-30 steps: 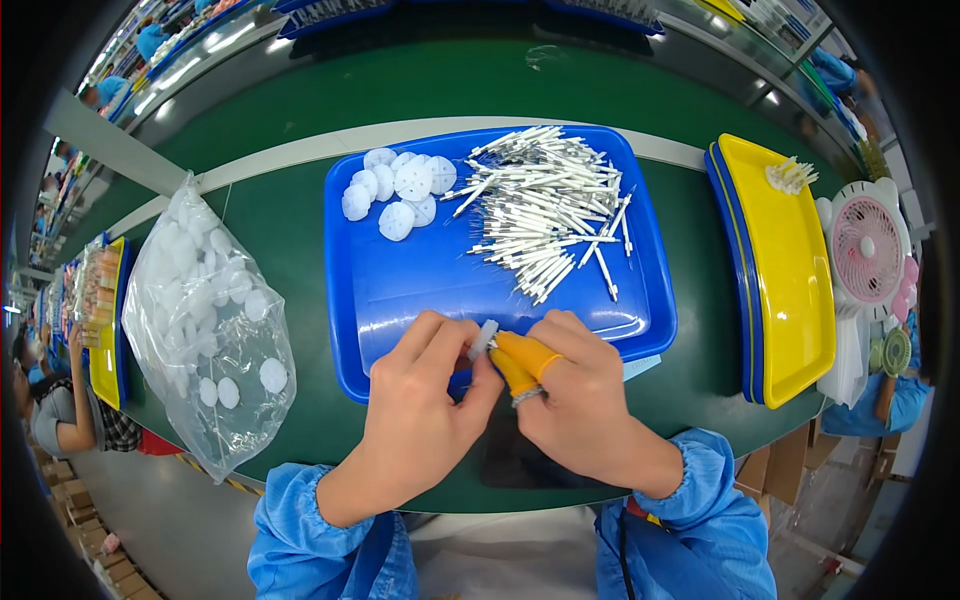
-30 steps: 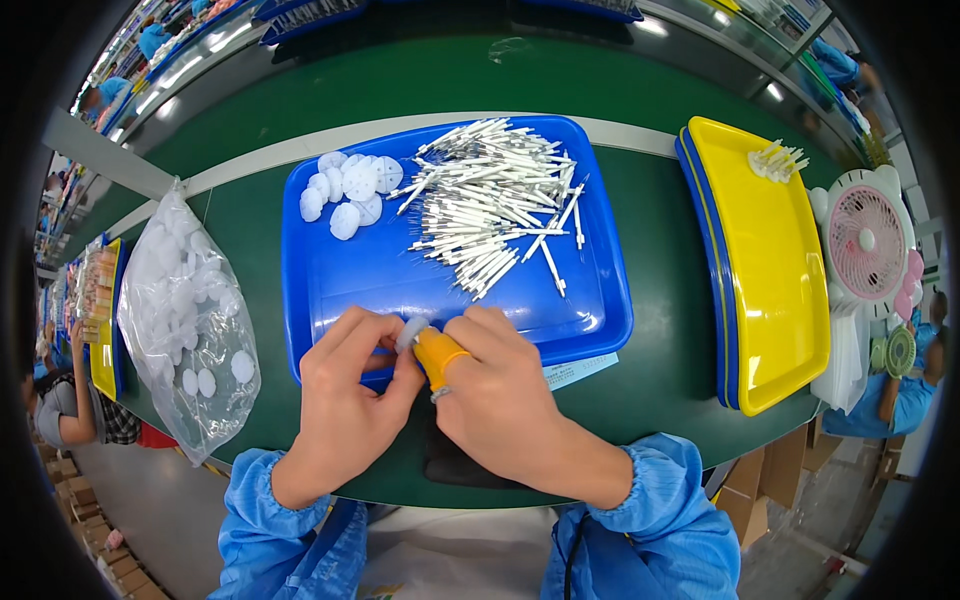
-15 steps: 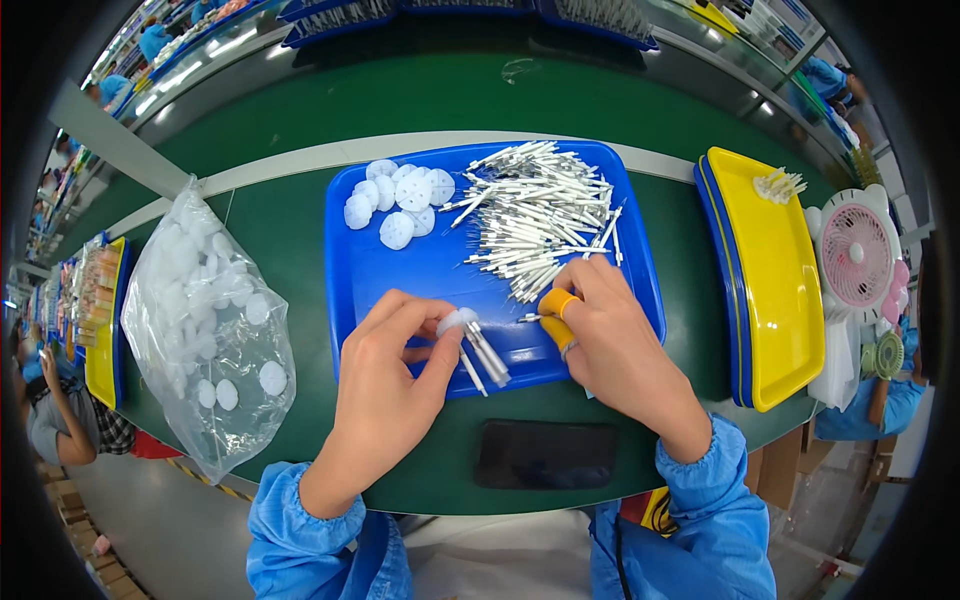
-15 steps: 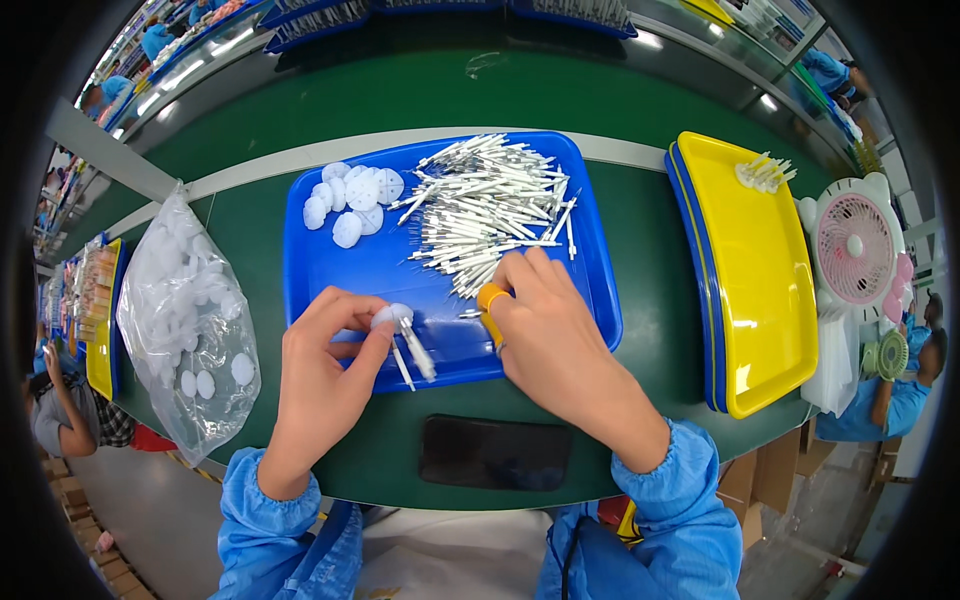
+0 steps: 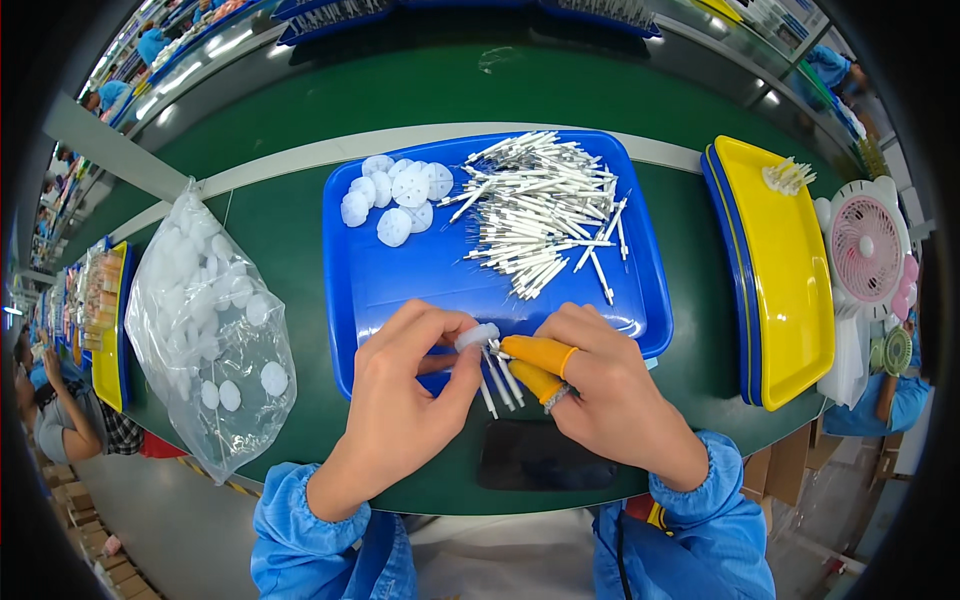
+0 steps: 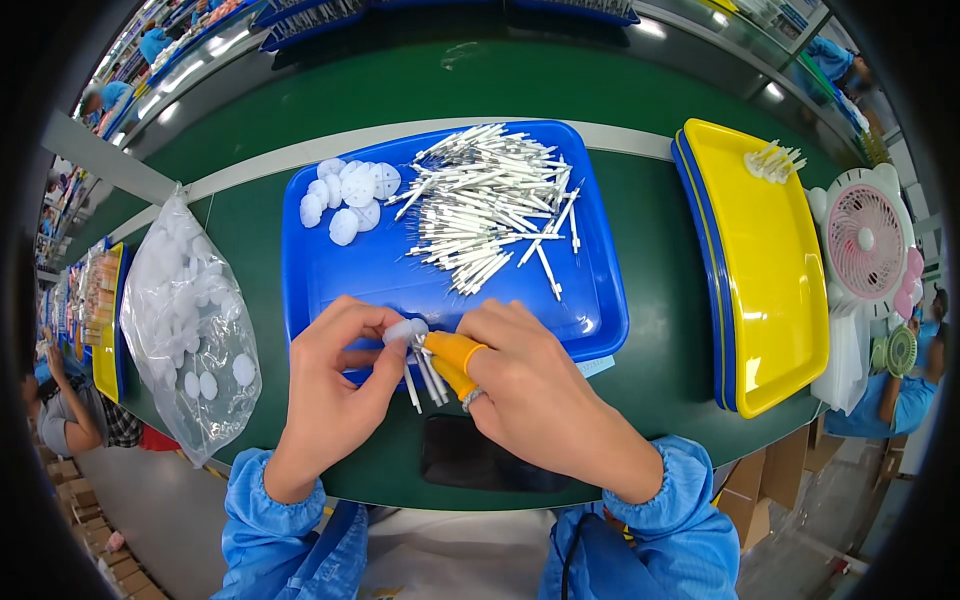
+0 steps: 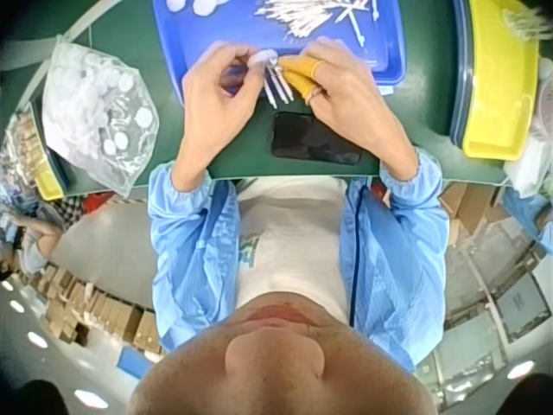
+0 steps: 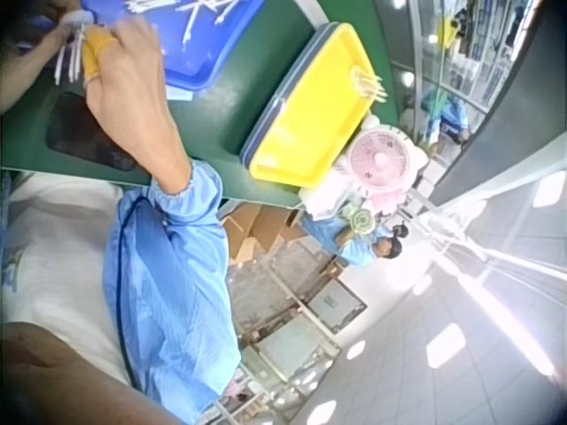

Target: The person inserts white plastic sticks into small white circular discs using a yellow tool. They pick up a disc and a stick, use the tool to push the stick into the disc, and then place the assembled unit into a yellow tray. This process is repeated continuously throughout the video.

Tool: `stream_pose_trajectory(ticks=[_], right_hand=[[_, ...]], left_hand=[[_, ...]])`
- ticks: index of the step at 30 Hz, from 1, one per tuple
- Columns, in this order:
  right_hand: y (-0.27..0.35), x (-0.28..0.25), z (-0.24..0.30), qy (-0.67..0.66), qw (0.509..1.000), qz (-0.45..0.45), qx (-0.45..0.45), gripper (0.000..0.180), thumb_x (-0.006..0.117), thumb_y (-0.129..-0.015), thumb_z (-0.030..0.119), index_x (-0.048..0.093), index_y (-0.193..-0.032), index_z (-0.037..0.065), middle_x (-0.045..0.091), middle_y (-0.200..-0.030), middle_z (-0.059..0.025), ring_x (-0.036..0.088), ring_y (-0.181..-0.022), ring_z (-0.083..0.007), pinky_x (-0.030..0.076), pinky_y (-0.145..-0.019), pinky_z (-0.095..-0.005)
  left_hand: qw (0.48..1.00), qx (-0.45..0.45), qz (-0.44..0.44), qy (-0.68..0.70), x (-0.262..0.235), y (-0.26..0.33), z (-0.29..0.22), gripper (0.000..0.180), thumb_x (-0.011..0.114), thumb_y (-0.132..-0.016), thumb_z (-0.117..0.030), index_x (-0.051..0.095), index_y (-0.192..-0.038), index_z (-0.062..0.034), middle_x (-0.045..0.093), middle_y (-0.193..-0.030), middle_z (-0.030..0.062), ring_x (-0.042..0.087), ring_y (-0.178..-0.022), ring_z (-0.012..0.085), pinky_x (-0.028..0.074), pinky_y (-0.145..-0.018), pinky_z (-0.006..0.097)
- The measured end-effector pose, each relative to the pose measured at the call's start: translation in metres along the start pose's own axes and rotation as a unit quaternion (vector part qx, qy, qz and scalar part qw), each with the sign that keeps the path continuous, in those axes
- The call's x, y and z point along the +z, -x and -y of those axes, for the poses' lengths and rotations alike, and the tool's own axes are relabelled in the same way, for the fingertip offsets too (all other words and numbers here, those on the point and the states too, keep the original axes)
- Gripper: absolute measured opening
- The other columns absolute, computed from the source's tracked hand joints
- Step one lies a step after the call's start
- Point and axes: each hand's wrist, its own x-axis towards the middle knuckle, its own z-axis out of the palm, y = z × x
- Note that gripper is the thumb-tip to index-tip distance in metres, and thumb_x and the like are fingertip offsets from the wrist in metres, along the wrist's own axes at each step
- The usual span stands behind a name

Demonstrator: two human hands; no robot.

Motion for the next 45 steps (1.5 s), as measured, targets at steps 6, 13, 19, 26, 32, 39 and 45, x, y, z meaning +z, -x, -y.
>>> stream_pose_trajectory(ticks=[6, 13, 19, 26, 32, 39, 45], right_hand=[[-0.002, 0.004, -0.005, 0.029, 0.999, -0.014, 0.007, 0.042, 0.070, -0.064, -0.009, 0.072, -0.106, -0.012, 0.060, -0.098, -0.0167, 0.059, -0.093, -0.0351, 0.047, -0.083, -0.0449], [-0.005, 0.015, 0.002, 0.030, 0.999, -0.025, -0.004, 0.038, 0.071, -0.065, -0.008, 0.072, -0.103, -0.011, 0.062, -0.099, -0.0167, 0.059, -0.094, -0.0358, 0.048, -0.083, -0.0460], [-0.003, 0.022, 0.007, 0.010, 0.995, -0.103, -0.007, 0.038, 0.071, -0.068, -0.013, 0.075, -0.106, -0.006, 0.063, -0.084, -0.0143, 0.059, -0.076, -0.0320, 0.045, -0.067, -0.0416], [-0.004, 0.034, 0.007, -0.001, 0.990, -0.143, 0.010, 0.039, 0.069, -0.064, -0.013, 0.076, -0.101, -0.006, 0.063, -0.083, -0.0140, 0.058, -0.075, -0.0329, 0.045, -0.065, -0.0419], [-0.001, 0.021, 0.004, -0.022, 0.986, -0.166, 0.004, 0.040, 0.074, -0.067, -0.009, 0.077, -0.106, -0.003, 0.066, -0.094, -0.0138, 0.059, -0.081, -0.0327, 0.047, -0.071, -0.0406], [0.004, 0.009, 0.017, 0.034, 0.984, -0.168, -0.043, 0.053, 0.073, -0.064, -0.009, 0.079, -0.116, 0.000, 0.067, -0.106, -0.0106, 0.057, -0.088, -0.0294, 0.048, -0.073, -0.0364], [0.001, 0.008, 0.018, 0.027, 0.989, -0.134, -0.050, 0.058, 0.070, -0.058, -0.008, 0.079, -0.114, -0.002, 0.065, -0.113, -0.0130, 0.054, -0.090, -0.0304, 0.048, -0.071, -0.0369]], left_hand=[[1.000, -0.010, -0.015, -0.009, 0.002, 0.001, 0.001, 0.013, 0.074, -0.091, 0.007, 0.071, -0.104, 0.0051, 0.071, -0.098, 0.0088, 0.074, -0.089, 0.0157, 0.065, -0.074, 0.031], [0.999, 0.018, -0.023, -0.025, 0.008, 0.003, 0.003, 0.013, 0.078, -0.089, 0.003, 0.070, -0.100, 0.0048, 0.070, -0.094, 0.0133, 0.076, -0.085, 0.0241, 0.068, -0.078, 0.035], [0.997, 0.055, -0.030, -0.053, 0.008, 0.006, 0.001, 0.015, 0.078, -0.087, 0.004, 0.070, -0.100, 0.0040, 0.068, -0.092, 0.0146, 0.074, -0.079, 0.0271, 0.066, -0.074, 0.035], [0.994, 0.066, -0.024, -0.083, 0.012, 0.012, 0.005, 0.020, 0.077, -0.088, 0.004, 0.069, -0.107, 0.0031, 0.068, -0.093, 0.0158, 0.074, -0.079, 0.0304, 0.063, -0.071, 0.038], [0.990, -0.055, -0.030, 0.125, 0.005, 0.006, -0.005, 0.026, 0.077, -0.094, 0.000, 0.070, -0.119, 0.0044, 0.071, -0.101, 0.0129, 0.078, -0.105, 0.0277, 0.066, -0.090, 0.037], [0.988, 0.068, 0.007, 0.139, 0.000, 0.007, 0.008, 0.043, 0.077, -0.087, 0.012, 0.066, -0.128, 0.0059, 0.060, -0.127, 0.0125, 0.072, -0.120, 0.0260, 0.064, -0.097, 0.035], [0.991, 0.073, -0.020, 0.109, 0.004, 0.009, 0.004, 0.050, 0.082, -0.082, 0.008, 0.068, -0.129, 0.0016, 0.063, -0.126, 0.0111, 0.074, -0.112, 0.0242, 0.066, -0.093, 0.035]])
